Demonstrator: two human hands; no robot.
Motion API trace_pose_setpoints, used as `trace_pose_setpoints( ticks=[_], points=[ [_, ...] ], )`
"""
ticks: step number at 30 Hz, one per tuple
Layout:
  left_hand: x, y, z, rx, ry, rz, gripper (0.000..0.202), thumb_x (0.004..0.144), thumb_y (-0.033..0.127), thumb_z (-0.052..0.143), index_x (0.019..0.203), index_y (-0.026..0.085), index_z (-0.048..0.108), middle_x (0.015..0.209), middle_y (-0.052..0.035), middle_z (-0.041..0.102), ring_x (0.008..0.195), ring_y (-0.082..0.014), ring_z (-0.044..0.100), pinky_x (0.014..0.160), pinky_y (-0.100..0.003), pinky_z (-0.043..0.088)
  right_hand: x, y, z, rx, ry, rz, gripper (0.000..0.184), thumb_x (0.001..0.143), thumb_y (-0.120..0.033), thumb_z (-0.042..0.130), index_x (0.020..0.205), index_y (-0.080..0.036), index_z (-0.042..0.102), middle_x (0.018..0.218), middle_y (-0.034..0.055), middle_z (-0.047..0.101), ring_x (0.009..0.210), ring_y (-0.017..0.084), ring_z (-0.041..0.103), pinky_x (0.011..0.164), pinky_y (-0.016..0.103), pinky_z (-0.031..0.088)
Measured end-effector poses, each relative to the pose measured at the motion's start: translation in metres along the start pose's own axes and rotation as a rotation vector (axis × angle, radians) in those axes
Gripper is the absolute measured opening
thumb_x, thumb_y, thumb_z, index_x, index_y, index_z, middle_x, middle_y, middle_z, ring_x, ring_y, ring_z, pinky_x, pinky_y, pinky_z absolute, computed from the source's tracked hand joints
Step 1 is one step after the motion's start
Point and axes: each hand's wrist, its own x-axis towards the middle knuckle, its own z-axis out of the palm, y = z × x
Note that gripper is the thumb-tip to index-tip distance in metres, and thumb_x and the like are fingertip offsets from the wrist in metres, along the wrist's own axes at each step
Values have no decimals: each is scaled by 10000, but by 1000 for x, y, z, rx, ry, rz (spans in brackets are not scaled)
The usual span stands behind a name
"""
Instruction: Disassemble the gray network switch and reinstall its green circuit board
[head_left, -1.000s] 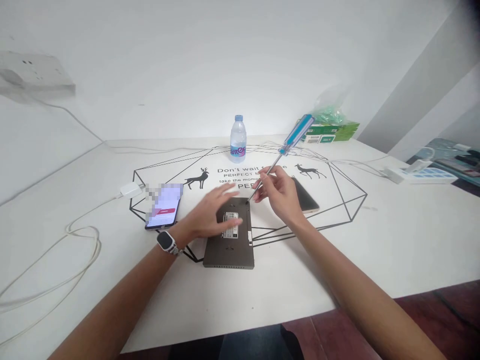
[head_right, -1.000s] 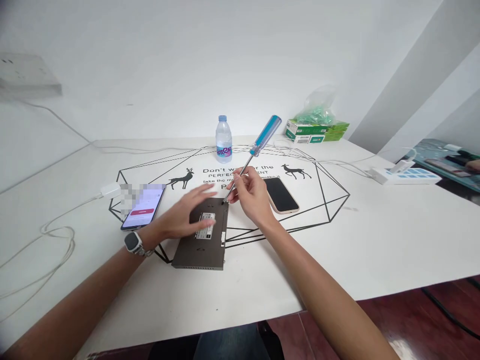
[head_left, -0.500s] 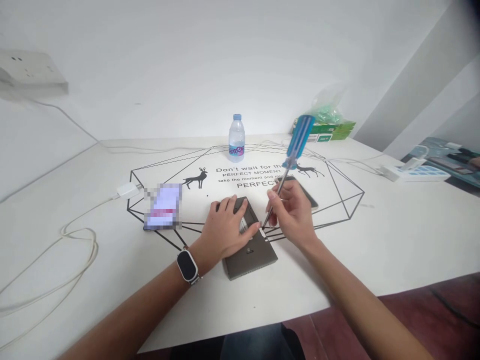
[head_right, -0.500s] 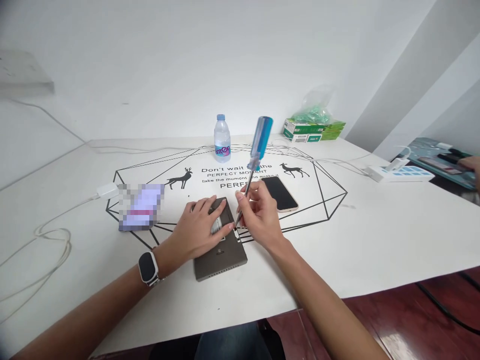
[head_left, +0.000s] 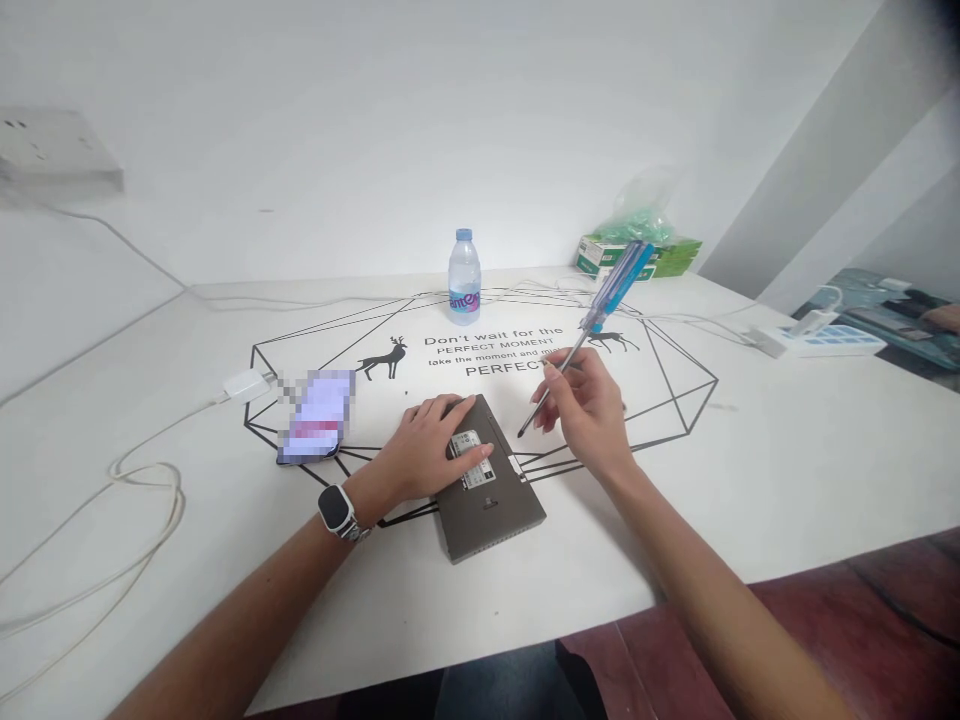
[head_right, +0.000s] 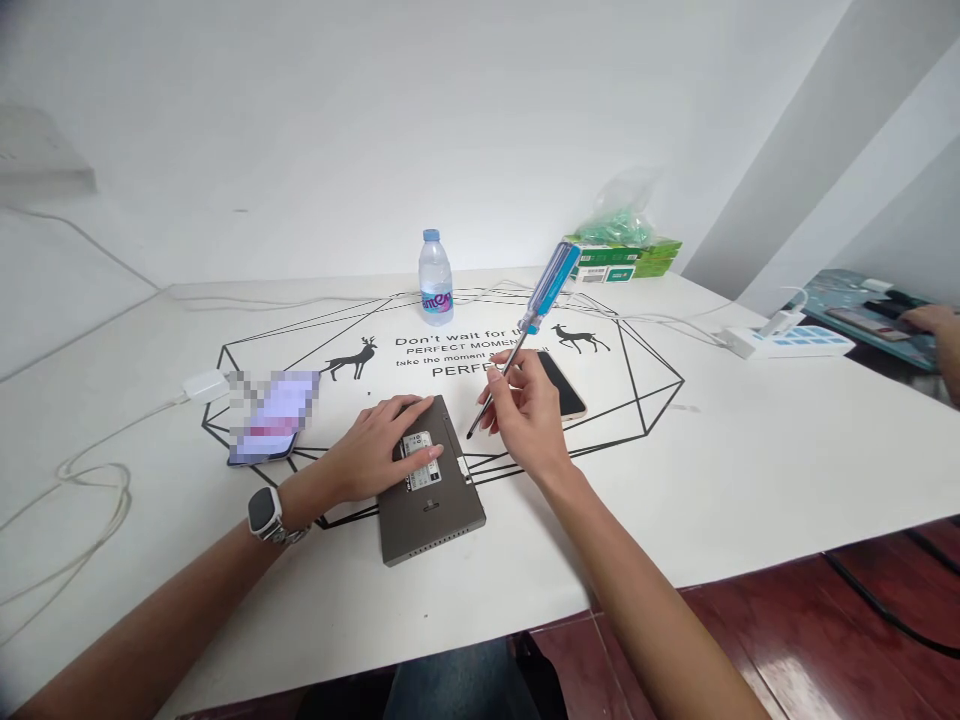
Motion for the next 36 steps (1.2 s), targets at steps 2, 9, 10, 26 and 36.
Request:
trace_pose_setpoints(
  ticks=[2, 9, 10, 26, 36],
  points=[
    [0, 0, 1, 2, 1, -1, 748, 984, 709, 434, 1576, 252, 419, 1508, -144, 515, 1372, -361, 494, 1153, -554, 375, -1, -1, 0, -1, -5, -2, 276, 986, -498, 625, 1089, -256, 542, 697, -44, 656, 446, 121, 616, 416, 243, 504],
    [-1, -1, 3, 0, 3, 7, 743, 991, 706, 427, 1581, 255, 412, 1531, -149, 498, 1390, -359, 479, 1165, -562, 363, -4, 0, 1, -4, -34, 3, 277, 990, -491, 624, 1098, -249, 543, 692, -50, 646, 443, 112, 611, 424, 237, 499],
    [-1, -2, 4, 1, 4, 7, 743, 991, 705, 427, 1582, 256, 412, 1534, -150, 497, 1392, -359, 479, 1166, -565, 364, -4, 0, 1, -7, -35, 6, 280, 990, -491, 624, 1101, -248, 542, 693, -50, 646, 444, 112, 612, 425, 238, 499],
    [-8, 26, -6, 81, -160, 158, 747, 974, 746, 425, 1589, 322, 452, 1730, -147, 235, 1605, -417, 142, 1263, -698, 124, -4, 1, 1, -6, -44, 9, 278, 974, -492, 646, 1049, -246, 538, 693, -54, 644, 433, 100, 600, 428, 225, 489],
    [-3, 21, -11, -3, -84, 168, 534, 1048, 594, 426, 1466, 313, 603, 1664, -95, 407, 1561, -364, 318, 1270, -653, 204, -3, -2, 3, -9, -7, 22, 356, 901, -525, 733, 986, -242, 534, 671, -57, 632, 413, 117, 604, 374, 235, 475]
  ],
)
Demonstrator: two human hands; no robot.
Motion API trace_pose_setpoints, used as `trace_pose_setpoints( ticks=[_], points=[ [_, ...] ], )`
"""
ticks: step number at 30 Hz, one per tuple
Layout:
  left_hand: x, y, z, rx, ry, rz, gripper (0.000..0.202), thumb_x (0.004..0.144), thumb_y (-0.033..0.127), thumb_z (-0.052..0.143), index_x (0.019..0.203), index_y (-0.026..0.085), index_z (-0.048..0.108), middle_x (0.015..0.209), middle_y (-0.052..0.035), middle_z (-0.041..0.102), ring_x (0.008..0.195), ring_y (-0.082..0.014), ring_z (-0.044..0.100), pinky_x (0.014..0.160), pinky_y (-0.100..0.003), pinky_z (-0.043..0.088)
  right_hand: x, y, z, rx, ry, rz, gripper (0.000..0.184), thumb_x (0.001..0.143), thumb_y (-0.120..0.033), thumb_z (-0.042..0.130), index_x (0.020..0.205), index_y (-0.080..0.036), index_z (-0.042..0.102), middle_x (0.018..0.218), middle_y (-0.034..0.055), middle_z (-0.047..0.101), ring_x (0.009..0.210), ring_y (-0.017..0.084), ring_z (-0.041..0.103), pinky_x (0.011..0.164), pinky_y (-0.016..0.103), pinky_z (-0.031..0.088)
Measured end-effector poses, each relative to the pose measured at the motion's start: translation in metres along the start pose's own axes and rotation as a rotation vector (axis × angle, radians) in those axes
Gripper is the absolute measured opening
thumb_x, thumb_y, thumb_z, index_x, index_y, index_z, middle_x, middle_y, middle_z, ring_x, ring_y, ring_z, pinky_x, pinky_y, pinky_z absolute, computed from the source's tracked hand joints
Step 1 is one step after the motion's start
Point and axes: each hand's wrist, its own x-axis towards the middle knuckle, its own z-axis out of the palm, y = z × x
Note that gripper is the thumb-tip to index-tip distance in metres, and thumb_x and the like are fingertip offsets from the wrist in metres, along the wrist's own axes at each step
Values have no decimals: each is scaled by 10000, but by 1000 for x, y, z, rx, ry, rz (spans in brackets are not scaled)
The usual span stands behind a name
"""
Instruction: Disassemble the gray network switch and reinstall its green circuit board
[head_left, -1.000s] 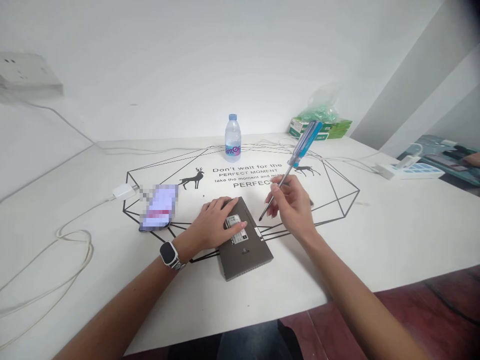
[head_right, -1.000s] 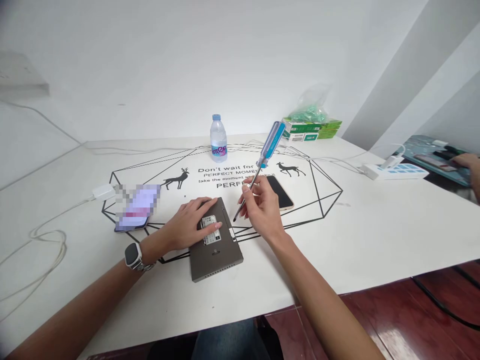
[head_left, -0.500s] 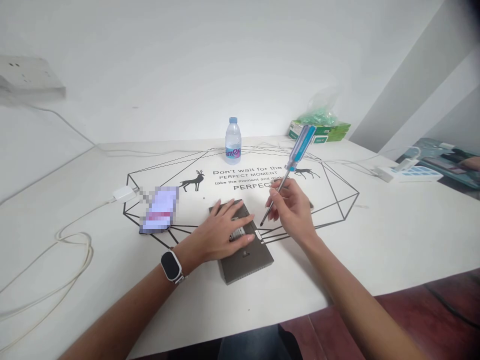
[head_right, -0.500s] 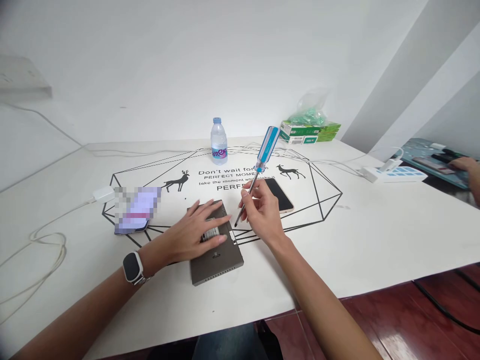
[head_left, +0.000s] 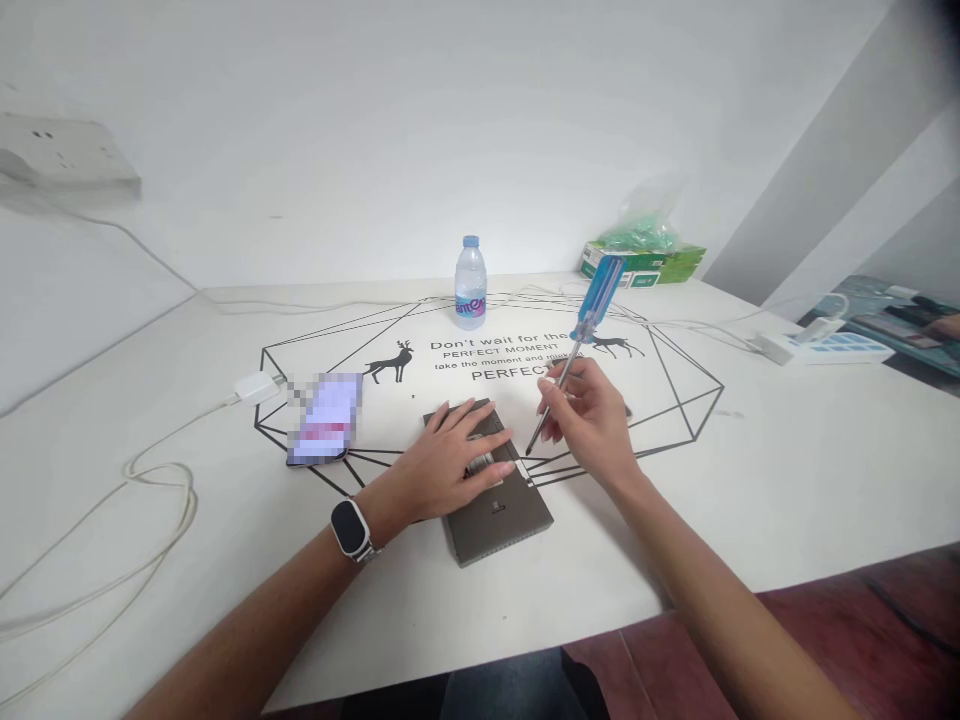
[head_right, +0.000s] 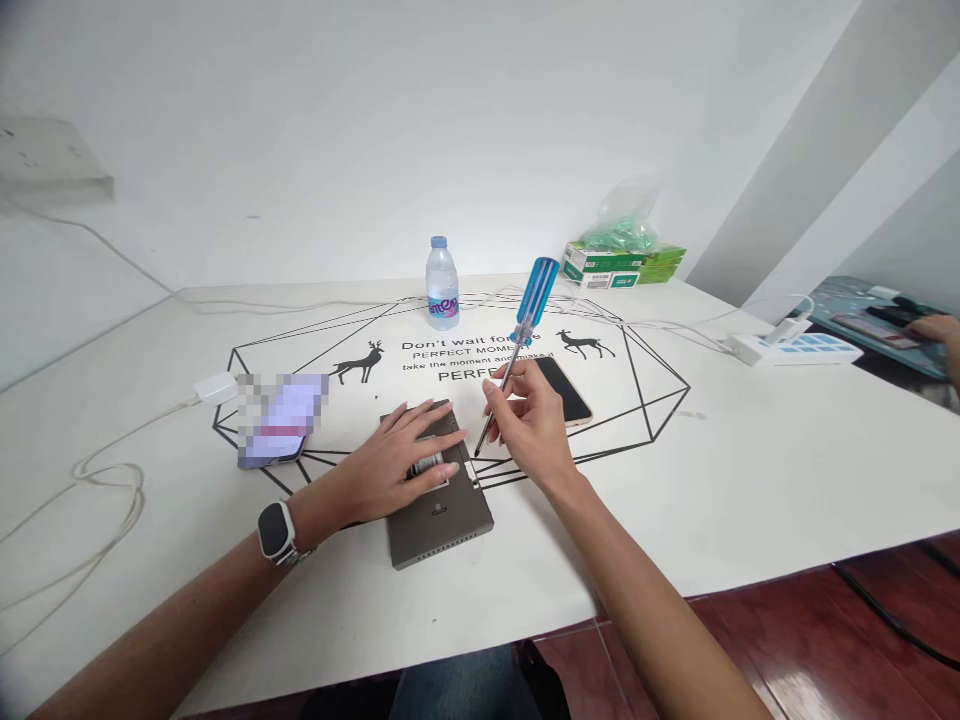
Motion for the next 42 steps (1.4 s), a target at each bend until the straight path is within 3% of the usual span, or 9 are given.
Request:
trace_pose_setpoints(
  ticks=[5, 8, 12, 16, 21, 37, 42],
  points=[
    [-25, -6, -12, -51, 150, 19, 391, 1074, 426, 446, 1367, 277, 658, 1515, -83, 590, 1425, -283, 517, 1175, -528, 438, -1, -3, -2, 27, 10, 2, 330, 920, -508, 717, 989, -255, 516, 698, -47, 654, 437, 132, 632, 380, 242, 493],
    [-57, 1, -10, -69, 174, -4, 437, 1031, 429, 544, 1450, 309, 577, 1583, -77, 518, 1464, -289, 476, 1200, -522, 427, -8, -6, -3, 49, 1, -8, 268, 964, -485, 664, 1001, -259, 525, 642, -66, 618, 379, 108, 564, 358, 236, 474],
    [-83, 9, 1, -46, 101, 4, 720, 913, 551, 695, 1560, 346, 452, 1668, -91, 393, 1529, -356, 377, 1222, -586, 394, -20, -3, -1, 75, -37, -64, 217, 984, -446, 642, 997, -267, 519, 644, -69, 579, 400, 101, 533, 348, 233, 483],
    [-83, 8, 7, -25, 88, 16, 792, 885, 561, 728, 1580, 333, 426, 1676, -99, 380, 1553, -366, 335, 1241, -592, 363, -25, 4, 4, 53, -77, -106, 201, 986, -428, 637, 1036, -268, 527, 779, -34, 590, 516, 109, 598, 386, 231, 529],
    [-82, 6, 8, -3, 85, 35, 793, 889, 574, 724, 1570, 286, 437, 1667, -120, 393, 1571, -362, 299, 1248, -587, 352, -25, 4, 3, 17, -75, -115, 191, 1002, -422, 610, 1063, -258, 535, 709, -55, 555, 472, 100, 568, 371, 218, 499],
    [-83, 8, 10, -6, 101, 38, 831, 883, 492, 759, 1599, 290, 388, 1674, -122, 379, 1579, -357, 282, 1254, -583, 336, -27, 5, 1, 4, -71, -97, 213, 996, -436, 615, 1084, -254, 551, 668, -53, 607, 432, 109, 571, 409, 248, 524],
    [-84, 8, 11, 18, 90, 33, 829, 893, 505, 747, 1601, 276, 381, 1689, -126, 350, 1583, -352, 273, 1248, -580, 352, -26, 2, -3, 18, 3, -105, 229, 989, -445, 618, 1074, -242, 555, 656, -51, 624, 427, 110, 570, 419, 249, 516]
  ],
)
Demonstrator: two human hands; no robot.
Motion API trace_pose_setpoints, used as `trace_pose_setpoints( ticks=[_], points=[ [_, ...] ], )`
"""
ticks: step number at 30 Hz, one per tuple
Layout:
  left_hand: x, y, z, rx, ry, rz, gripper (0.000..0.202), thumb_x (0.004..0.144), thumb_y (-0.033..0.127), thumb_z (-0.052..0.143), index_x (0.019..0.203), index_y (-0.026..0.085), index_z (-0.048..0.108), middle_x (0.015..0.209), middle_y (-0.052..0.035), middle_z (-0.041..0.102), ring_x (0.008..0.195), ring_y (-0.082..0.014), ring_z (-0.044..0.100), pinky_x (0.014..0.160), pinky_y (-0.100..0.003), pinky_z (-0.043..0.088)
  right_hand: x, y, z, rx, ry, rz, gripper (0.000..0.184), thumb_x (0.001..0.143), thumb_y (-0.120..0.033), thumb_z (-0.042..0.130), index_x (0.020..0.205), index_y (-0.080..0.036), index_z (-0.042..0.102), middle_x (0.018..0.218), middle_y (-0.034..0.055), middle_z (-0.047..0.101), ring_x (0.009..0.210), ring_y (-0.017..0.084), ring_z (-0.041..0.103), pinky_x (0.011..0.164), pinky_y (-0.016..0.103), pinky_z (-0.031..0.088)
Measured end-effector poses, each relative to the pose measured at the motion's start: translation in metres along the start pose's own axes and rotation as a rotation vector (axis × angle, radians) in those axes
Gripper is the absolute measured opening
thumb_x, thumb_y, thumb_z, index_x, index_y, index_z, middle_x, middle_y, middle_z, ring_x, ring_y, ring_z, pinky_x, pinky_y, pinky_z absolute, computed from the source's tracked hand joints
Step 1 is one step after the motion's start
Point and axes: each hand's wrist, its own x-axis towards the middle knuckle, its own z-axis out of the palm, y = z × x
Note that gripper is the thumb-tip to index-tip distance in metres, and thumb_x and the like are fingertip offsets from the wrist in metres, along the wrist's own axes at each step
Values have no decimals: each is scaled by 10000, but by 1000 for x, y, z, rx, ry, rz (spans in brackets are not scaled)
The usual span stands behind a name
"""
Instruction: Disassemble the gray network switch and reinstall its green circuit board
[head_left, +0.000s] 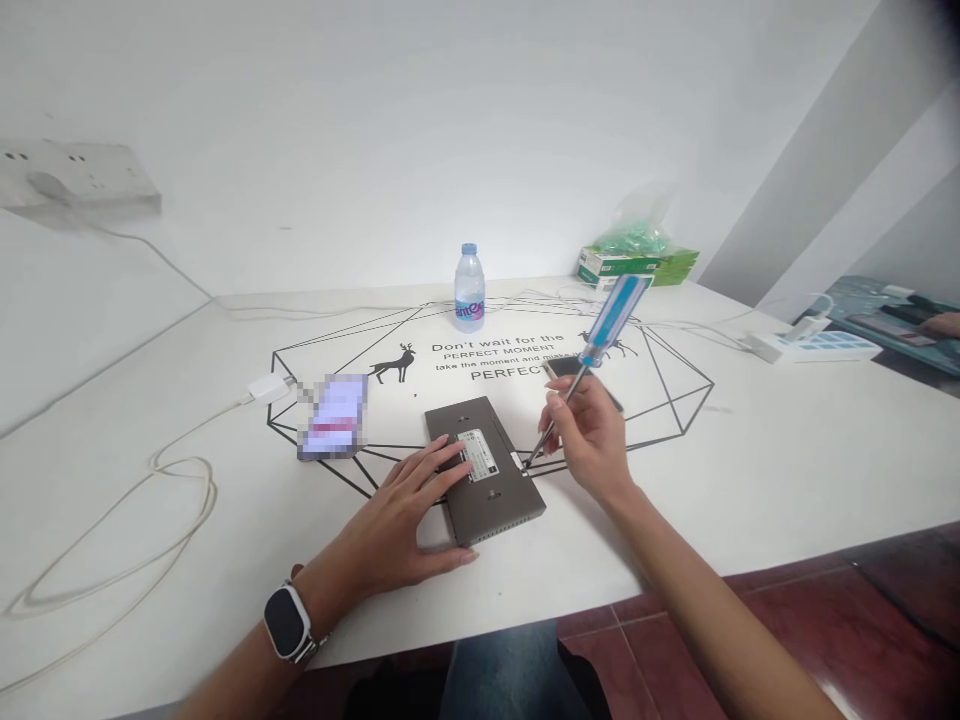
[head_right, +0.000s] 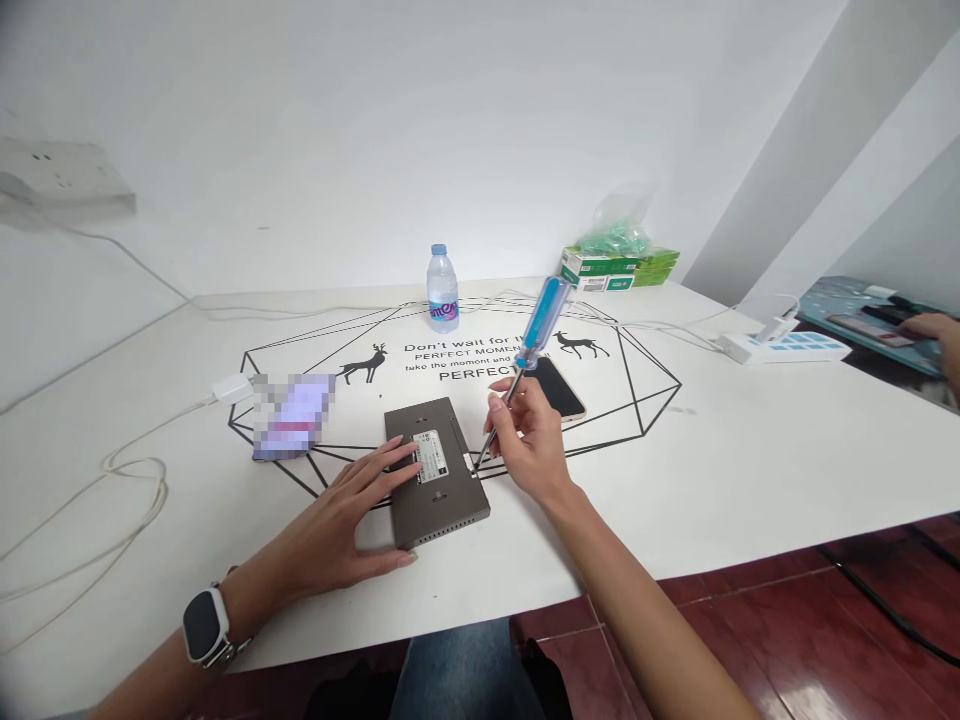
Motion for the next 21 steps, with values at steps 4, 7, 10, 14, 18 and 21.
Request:
trace_pose_setpoints(
  ticks=[4, 7, 10, 14, 18, 21],
  points=[
    [0, 1, 0, 28, -2, 23, 811, 897, 507, 743, 1595, 278, 399, 1690, -118, 350, 1587, -348, 264, 1251, -577, 351, 3, -1, -9, -36, 65, 87, 279, 970, -491, 628, 1068, -240, 559, 631, -56, 628, 405, 115, 560, 422, 249, 480],
    [1, 1, 0, 71, -21, 57, 770, 919, 519, 715, 1586, 273, 418, 1684, -112, 364, 1587, -342, 269, 1261, -590, 326, 5, 2, -16, -131, 20, 236, 311, 941, -533, 642, 989, -235, 568, 579, -56, 602, 400, 123, 529, 419, 252, 429],
    [1, 0, 1, 119, -38, 83, 732, 958, 544, 660, 1591, 276, 411, 1676, -107, 381, 1575, -331, 303, 1263, -602, 315, 7, 7, -20, -325, -53, 323, 283, 929, -496, 639, 871, -225, 580, 503, -81, 484, 417, 108, 429, 450, 250, 341],
    [0, -2, 3, 123, -16, 127, 734, 974, 535, 641, 1612, 282, 380, 1671, -108, 387, 1574, -320, 307, 1253, -585, 347, 9, 15, -21, -671, -171, 388, 202, 908, -401, 617, 818, -221, 629, 515, -62, 491, 489, 129, 426, 519, 282, 302],
    [1, -1, 3, 80, 12, 147, 709, 976, 453, 664, 1607, 278, 392, 1667, -109, 395, 1577, -311, 302, 1238, -553, 398, 10, 19, -23, -971, -242, 445, 180, 896, -391, 590, 837, -239, 668, 644, -8, 654, 642, 191, 581, 576, 306, 327],
    [0, 1, 1, 65, 9, 142, 702, 973, 409, 667, 1604, 271, 393, 1668, -113, 393, 1577, -317, 300, 1232, -565, 405, 9, 19, -24, -1060, -249, 460, 185, 897, -405, 577, 912, -250, 678, 698, 3, 695, 710, 215, 633, 608, 312, 334]
  ],
)
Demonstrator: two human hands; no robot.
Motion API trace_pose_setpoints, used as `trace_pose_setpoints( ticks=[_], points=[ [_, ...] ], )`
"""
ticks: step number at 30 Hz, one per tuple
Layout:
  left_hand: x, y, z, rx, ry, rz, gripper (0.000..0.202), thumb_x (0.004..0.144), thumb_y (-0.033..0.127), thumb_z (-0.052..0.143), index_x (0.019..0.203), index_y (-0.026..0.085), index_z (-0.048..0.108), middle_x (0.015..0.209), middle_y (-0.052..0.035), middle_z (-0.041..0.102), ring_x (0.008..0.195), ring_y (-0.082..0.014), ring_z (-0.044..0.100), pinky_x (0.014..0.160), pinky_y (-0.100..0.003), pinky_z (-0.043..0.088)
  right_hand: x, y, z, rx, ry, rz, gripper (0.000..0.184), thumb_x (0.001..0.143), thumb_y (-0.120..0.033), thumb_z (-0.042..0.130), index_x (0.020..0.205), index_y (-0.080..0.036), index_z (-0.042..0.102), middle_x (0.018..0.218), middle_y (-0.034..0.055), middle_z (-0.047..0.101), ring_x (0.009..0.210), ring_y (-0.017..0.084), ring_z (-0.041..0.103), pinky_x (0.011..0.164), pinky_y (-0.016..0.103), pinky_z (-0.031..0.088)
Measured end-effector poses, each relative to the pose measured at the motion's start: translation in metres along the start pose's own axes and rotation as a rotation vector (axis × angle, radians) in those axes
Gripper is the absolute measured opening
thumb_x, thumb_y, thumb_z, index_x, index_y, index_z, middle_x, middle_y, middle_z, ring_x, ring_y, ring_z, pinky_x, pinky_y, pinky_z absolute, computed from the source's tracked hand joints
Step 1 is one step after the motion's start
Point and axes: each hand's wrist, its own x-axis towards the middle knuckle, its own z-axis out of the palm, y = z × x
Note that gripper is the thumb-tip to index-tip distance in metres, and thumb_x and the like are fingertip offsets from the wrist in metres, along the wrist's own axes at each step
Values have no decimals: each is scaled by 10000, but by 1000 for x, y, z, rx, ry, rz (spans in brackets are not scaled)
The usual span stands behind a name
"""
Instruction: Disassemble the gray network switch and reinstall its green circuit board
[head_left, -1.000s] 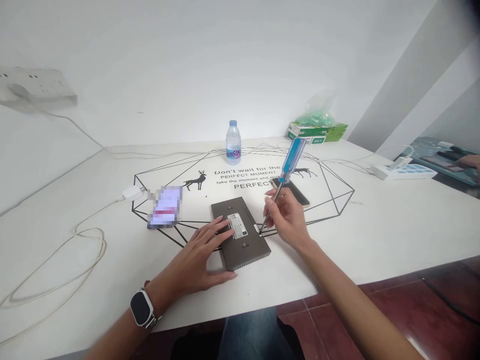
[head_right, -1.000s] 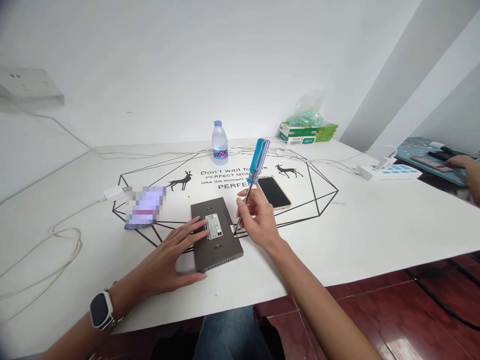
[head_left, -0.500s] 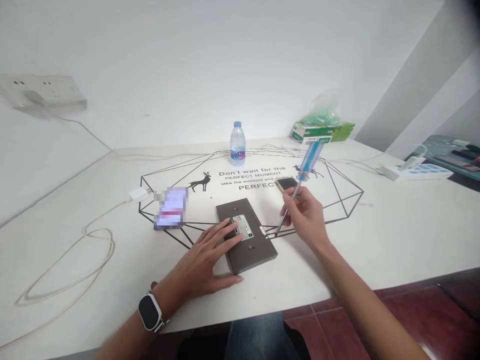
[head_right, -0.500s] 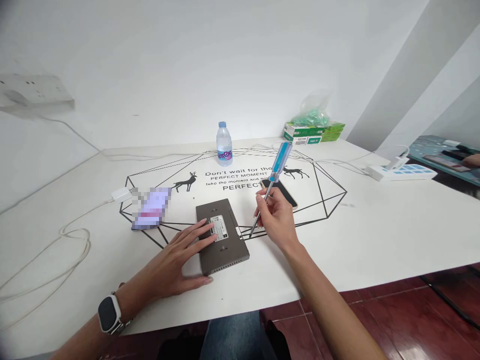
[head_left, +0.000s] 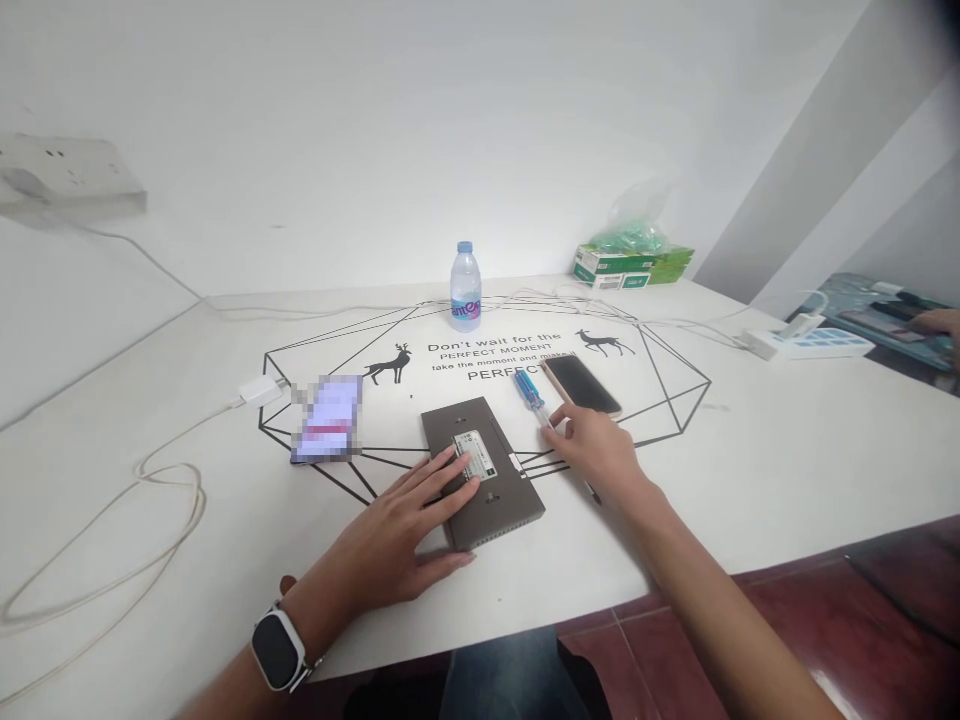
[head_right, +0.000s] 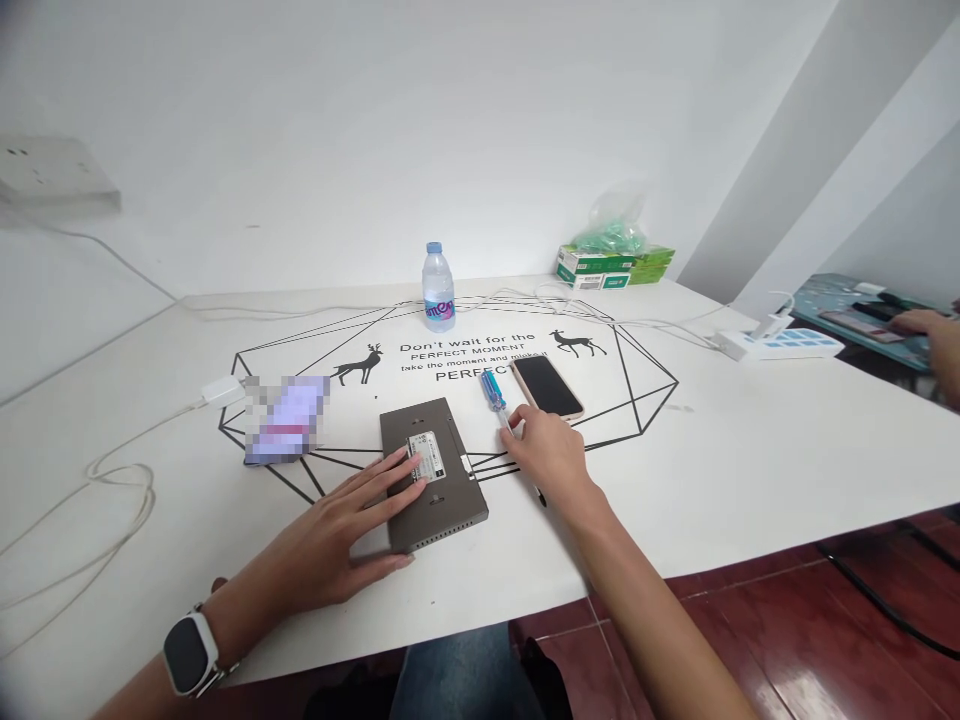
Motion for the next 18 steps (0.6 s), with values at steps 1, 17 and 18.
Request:
trace_pose_setpoints(
  ticks=[1, 17, 18],
  points=[
    [0, 1, -1, -5, -1, -7, 706, 969, 398, 669, 1605, 270, 389, 1670, -114, 390, 1578, -319, 298, 1232, -570, 403, 0, 1, 0, -11, 3, 8, 195, 897, -410, 576, 941, -250, 678, 722, 8, 705, 723, 220, 643, 615, 314, 336],
    [-2, -2, 2, -17, 8, -144, 854, 915, 533, 709, 1636, 304, 312, 1708, -115, 307, 1591, -380, 234, 1241, -619, 353, -78, -5, 14, 290, 263, -551, 202, 980, -326, 582, 1078, -230, 730, 892, 48, 684, 806, 197, 660, 673, 318, 497],
    [-2, -2, 1, -24, 12, -145, 850, 915, 527, 711, 1635, 306, 317, 1707, -114, 310, 1591, -380, 236, 1241, -617, 353, -85, -3, 17, 268, 265, -563, 222, 980, -319, 586, 1126, -227, 725, 903, 51, 686, 817, 201, 668, 674, 321, 506]
  ],
)
